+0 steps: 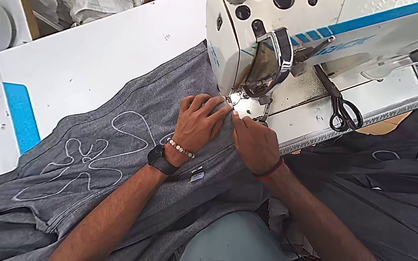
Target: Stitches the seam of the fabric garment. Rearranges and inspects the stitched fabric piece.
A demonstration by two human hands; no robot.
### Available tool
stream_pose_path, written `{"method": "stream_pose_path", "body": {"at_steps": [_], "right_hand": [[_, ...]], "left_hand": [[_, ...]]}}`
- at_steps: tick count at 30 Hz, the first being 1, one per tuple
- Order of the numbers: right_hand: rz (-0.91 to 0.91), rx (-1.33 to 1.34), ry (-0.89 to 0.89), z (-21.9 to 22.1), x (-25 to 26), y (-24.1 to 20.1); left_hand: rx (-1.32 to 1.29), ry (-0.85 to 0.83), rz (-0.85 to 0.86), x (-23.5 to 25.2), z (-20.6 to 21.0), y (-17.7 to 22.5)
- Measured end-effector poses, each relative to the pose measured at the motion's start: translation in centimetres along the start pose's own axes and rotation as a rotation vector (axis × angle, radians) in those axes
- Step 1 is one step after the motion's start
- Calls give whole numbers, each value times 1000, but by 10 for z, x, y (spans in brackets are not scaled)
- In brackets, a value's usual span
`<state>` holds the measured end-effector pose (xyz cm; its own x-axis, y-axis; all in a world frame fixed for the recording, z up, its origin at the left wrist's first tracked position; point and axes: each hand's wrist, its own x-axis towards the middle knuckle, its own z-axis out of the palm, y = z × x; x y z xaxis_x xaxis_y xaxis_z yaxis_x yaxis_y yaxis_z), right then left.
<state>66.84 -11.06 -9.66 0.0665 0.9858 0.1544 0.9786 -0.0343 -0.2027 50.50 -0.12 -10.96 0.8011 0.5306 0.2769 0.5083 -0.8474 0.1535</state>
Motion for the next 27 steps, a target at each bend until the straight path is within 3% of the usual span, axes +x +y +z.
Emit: {"method": "stream_pose_path", "body": {"at_steps": [6,10,14,21,23,27], "right_hand": [[6,-39,25,3,15,1],[132,235,109,2,0,13],[312,411,46,-8,-5,23],[357,392,-4,-8,-4,14],[308,340,60,-3,-6,11],[44,156,226,12,-14,6]], "left_hand": [[8,7,67,4,-6,-4],[-139,-63,-32,-5,-8,17],[-138,-49,5,-16,-2,14],[-75,-17,10,-13,1,13],[-46,-49,-17,-13,1,14],[-1,-21,-39,-13,-1,16]]}}
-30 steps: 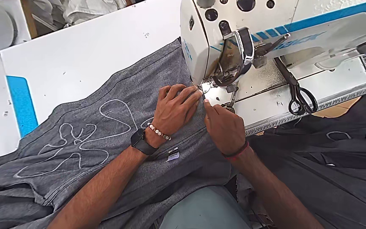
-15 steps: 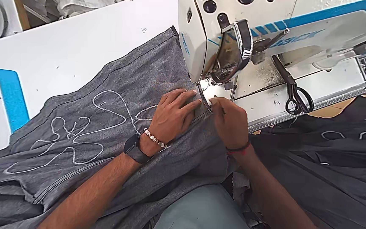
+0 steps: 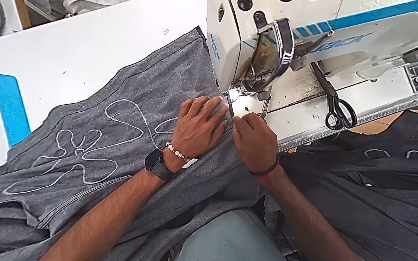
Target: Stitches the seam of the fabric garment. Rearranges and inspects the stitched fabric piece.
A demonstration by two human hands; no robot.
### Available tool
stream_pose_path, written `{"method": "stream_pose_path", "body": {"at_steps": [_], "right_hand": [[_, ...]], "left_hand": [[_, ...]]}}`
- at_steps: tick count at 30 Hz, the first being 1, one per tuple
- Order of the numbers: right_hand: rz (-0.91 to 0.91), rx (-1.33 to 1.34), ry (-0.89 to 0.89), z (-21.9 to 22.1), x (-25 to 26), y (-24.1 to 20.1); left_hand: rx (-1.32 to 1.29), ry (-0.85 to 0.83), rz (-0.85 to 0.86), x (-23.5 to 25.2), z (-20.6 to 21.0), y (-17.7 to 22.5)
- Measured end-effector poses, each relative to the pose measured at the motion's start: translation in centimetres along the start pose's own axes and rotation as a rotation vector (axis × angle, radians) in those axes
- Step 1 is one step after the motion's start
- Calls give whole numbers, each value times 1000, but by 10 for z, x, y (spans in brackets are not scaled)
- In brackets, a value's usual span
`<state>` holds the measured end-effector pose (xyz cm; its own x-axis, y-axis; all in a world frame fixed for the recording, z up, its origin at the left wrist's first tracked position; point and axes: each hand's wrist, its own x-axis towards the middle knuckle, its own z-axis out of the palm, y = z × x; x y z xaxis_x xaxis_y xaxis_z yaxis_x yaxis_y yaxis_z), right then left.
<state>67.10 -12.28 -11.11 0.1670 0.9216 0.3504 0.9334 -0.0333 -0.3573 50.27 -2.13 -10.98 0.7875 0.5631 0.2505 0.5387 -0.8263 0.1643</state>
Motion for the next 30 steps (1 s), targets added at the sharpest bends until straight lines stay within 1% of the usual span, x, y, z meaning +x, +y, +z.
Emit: {"method": "stream_pose_path", "body": {"at_steps": [2,5,7,9,11,12,13,14,15,16,17,20,21,24,26,27,30], "right_hand": [[-58,-31,-45,-3,-5,1],[-35,-23,-115,-15,-20,4],[-34,38,-111,-28,-45,9],[-91,68,-73,-42,-82,15],[-161,15,5,-47,-115,22],[-150,-43,-5,-48,-126,24],[-104,-110,-97,-49,-131,23],[-28,-156,-272,-51,-128,20],[58,-132,-473,-54,-118,18],[150,-46,-627,-60,-108,14],[194,30,-618,-63,-97,10],[226,112,-212,-58,-55,-7],[255,134,-125,-49,-41,-8],[406,134,-80,-21,-13,-6],[422,45,-79,-13,-7,-6],[392,-2,-66,-11,-7,-7],[212,-127,34,-2,-13,-7]], "left_hand": [[-29,0,64,-1,-1,0],[-123,-46,110,-3,0,3],[-142,-47,120,-4,-2,5],[-138,-46,118,-7,-1,7],[-124,-34,114,-7,0,7],[-115,-35,110,-8,0,8],[-113,-35,108,-9,1,9],[-113,-28,107,-8,1,9],[-115,-19,109,-6,2,8],[-123,-13,110,-7,3,8],[-129,-9,113,-8,3,8],[-133,-1,112,-9,4,8],[-133,1,115,-9,4,8],[-129,11,116,-8,4,7],[-124,19,109,-8,5,7],[-119,16,103,-8,5,7],[-115,-2,99,-8,4,8]]}}
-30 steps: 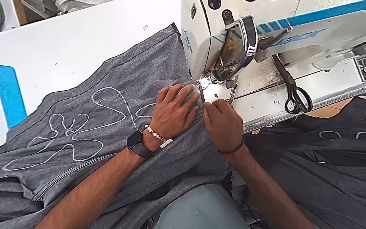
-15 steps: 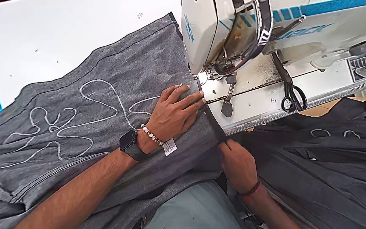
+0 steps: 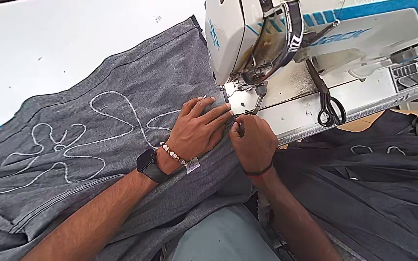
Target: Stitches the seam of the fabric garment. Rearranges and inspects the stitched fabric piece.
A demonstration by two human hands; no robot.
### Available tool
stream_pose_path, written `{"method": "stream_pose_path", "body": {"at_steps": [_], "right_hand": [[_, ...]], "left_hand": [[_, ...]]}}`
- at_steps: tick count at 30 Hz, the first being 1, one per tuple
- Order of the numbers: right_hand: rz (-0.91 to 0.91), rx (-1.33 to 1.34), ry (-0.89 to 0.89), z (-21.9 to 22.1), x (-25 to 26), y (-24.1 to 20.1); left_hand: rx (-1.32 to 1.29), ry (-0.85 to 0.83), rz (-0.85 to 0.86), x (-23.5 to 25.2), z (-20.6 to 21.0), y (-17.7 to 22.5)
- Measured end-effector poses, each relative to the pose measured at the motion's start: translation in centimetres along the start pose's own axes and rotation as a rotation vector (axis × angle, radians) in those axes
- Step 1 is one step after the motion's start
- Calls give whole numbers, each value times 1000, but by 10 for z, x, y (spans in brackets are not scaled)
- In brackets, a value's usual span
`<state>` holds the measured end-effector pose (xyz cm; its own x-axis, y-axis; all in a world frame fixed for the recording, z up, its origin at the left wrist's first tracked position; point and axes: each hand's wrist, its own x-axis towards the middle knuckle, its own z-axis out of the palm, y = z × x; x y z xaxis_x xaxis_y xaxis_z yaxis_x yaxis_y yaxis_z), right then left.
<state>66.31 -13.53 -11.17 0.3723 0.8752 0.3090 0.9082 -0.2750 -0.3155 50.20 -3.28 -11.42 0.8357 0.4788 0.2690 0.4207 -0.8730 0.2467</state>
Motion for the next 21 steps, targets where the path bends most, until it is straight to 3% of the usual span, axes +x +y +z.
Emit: {"method": "stream_pose_path", "body": {"at_steps": [3,9,15,21], "right_hand": [[-124,-14,36,0,-7,5],[-258,11,-89,-15,-21,20],[-284,-88,-172,-21,-21,17],[-266,-72,-235,-16,12,14]], "left_hand": [[-10,7,24,0,-1,-1],[-23,7,29,0,-1,-2],[-49,4,61,1,-2,-5],[-2,-7,4,14,-5,-20]]}}
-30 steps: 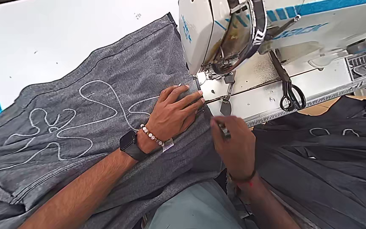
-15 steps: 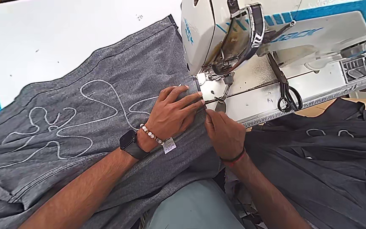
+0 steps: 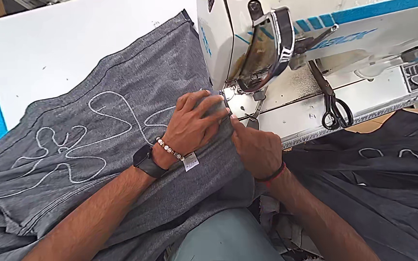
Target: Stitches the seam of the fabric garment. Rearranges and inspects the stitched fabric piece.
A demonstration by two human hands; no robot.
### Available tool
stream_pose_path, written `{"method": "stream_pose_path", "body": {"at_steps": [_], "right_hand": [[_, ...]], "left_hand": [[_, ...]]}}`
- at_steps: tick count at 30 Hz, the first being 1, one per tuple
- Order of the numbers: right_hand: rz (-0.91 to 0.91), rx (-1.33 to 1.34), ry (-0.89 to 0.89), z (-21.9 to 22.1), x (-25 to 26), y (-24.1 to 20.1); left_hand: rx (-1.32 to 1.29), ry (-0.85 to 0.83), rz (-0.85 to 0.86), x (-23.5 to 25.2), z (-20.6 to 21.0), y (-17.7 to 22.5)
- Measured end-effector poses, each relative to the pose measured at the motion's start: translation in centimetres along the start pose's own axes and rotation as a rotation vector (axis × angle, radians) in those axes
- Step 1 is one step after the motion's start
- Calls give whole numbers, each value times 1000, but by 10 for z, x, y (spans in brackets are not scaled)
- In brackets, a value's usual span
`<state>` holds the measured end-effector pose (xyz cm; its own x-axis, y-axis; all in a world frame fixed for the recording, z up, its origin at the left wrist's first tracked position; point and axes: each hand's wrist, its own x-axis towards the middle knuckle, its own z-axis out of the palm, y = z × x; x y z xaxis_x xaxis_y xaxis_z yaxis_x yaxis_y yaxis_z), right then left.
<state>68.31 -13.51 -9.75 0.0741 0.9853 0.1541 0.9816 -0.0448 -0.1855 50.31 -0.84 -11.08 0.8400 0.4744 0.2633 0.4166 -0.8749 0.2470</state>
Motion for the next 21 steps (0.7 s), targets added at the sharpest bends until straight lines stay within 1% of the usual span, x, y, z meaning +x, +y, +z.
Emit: {"method": "stream_pose_path", "body": {"at_steps": [3,6,9,11,12,14,16,17,18,19,21], "right_hand": [[10,-17,-26,-2,22,-3],[20,-54,-44,-1,39,-8],[41,-64,-8,4,52,-11],[49,-59,15,6,54,-10],[48,-43,9,6,52,-10],[69,-24,36,9,47,-13],[125,25,106,16,41,-18],[165,75,133,16,40,-20],[209,117,141,14,40,-21],[251,168,129,12,39,-21],[318,268,73,6,36,-19]], "left_hand": [[13,13,20,7,-4,-18],[25,78,106,18,-5,-44],[41,80,202,28,-9,-71],[93,65,215,34,-14,-78],[129,43,181,33,-19,-73],[181,-29,44,27,-31,-35],[7,-67,-164,14,-30,8],[-117,-35,-254,9,-22,20],[-224,3,-308,3,-13,24],[-274,23,-311,-5,-5,23],[-198,-8,-220,-12,0,11]]}}
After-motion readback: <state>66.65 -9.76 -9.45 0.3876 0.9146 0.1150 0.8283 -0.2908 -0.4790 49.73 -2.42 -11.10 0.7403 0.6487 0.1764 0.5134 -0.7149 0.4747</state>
